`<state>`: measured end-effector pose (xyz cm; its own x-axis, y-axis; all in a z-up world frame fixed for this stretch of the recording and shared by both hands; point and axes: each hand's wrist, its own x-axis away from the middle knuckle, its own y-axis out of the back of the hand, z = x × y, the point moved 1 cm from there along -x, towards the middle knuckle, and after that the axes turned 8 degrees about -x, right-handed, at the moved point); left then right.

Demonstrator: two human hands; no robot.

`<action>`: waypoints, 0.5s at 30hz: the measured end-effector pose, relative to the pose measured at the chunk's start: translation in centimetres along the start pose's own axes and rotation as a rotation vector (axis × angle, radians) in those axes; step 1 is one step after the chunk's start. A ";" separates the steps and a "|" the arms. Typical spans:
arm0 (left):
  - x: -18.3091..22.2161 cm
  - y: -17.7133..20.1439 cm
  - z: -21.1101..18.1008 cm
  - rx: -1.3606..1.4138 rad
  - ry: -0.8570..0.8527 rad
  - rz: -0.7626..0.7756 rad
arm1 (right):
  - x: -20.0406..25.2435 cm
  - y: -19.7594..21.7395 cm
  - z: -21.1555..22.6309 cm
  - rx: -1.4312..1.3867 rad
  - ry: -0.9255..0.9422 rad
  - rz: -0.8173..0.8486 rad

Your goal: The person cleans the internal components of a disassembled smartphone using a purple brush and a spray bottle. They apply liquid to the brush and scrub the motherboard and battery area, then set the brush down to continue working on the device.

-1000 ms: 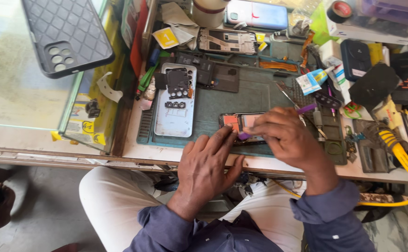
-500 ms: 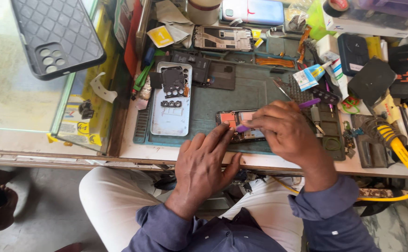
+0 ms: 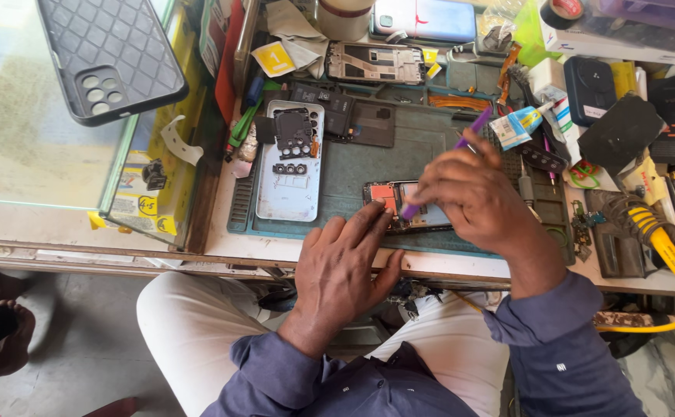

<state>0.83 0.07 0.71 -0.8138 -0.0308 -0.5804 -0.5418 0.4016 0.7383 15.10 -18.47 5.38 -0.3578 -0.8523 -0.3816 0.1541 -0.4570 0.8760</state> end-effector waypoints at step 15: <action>-0.1 0.1 0.0 -0.006 -0.013 0.002 | -0.4 -0.7 -0.2 -0.074 -0.025 0.037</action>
<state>0.84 0.10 0.89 -0.8123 -0.0184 -0.5829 -0.5412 0.3962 0.7417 15.34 -17.83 4.88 -0.3731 -0.8628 -0.3411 0.2354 -0.4436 0.8648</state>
